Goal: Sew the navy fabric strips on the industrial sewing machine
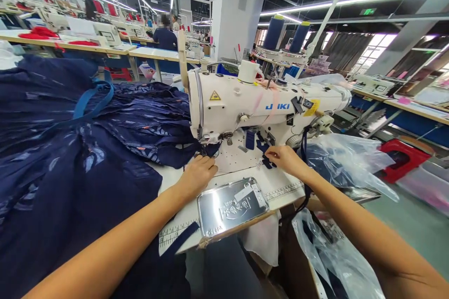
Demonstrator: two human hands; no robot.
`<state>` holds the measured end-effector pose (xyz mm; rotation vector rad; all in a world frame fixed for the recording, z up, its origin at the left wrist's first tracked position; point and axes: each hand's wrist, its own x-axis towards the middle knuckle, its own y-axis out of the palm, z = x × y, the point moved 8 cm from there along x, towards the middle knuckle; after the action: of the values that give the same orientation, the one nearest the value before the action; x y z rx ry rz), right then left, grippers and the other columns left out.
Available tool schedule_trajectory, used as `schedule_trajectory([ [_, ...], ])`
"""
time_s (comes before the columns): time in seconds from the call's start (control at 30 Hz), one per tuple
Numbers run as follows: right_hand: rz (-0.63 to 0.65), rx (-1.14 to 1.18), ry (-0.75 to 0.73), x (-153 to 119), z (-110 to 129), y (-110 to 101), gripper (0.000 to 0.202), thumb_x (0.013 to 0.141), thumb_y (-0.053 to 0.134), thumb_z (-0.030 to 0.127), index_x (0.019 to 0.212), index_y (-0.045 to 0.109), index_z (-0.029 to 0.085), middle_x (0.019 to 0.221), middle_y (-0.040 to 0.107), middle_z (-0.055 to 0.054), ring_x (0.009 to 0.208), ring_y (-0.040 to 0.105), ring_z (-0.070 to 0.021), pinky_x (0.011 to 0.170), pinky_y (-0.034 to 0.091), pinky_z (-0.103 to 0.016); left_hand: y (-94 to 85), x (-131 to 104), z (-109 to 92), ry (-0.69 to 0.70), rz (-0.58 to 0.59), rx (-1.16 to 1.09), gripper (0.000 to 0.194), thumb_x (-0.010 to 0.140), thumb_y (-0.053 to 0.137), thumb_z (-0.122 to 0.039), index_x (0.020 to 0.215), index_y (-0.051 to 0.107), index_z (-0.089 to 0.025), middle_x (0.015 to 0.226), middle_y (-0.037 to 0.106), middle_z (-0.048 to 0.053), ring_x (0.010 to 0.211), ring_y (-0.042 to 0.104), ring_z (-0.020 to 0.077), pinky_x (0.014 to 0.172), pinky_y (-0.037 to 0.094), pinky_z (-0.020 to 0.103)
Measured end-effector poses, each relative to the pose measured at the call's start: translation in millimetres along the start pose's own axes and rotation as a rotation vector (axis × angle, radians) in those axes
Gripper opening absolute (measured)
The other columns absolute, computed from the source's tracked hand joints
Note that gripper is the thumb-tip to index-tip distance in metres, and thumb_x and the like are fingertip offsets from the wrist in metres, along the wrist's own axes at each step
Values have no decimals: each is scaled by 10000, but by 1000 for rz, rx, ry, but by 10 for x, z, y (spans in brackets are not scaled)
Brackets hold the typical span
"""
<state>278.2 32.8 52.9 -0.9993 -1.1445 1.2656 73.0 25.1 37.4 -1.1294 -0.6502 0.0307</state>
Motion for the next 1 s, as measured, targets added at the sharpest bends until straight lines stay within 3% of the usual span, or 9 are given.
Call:
schedule_trajectory([
  [0.13,18,-356,84,37,-6,102,231,847,406,154,905,630,147,928,646,-116,821,612,-224,617,403,-268,34,-37,46,-27,71,40,247,798,400,-36,673,587,-139,670,569,73,639,492,184,588,308,324],
  [0.27,58,-513,117,-33,-8,227,250,847,378,116,927,615,127,899,634,-144,817,626,-252,585,415,-280,54,-62,83,-33,156,89,221,752,444,-22,617,575,-138,670,576,80,648,503,191,587,304,325],
  [0.67,42,-516,231,-398,-370,85,263,905,333,193,941,588,138,957,626,-97,826,612,-197,581,374,-247,-106,-25,54,35,114,121,254,657,422,41,585,569,-152,654,565,98,671,488,230,589,300,358],
  [0.83,21,-481,275,-471,-484,67,274,910,318,205,940,585,152,956,629,-79,819,609,-186,578,357,-243,-145,-11,63,45,77,156,258,709,406,6,593,563,-164,649,554,95,691,481,242,590,300,363],
  [1.0,-9,-468,239,-462,-452,117,282,905,314,209,915,591,155,921,625,-70,793,607,-189,551,339,-253,-189,6,60,23,76,147,228,803,419,-106,633,562,-158,700,580,81,757,505,250,669,335,384],
])
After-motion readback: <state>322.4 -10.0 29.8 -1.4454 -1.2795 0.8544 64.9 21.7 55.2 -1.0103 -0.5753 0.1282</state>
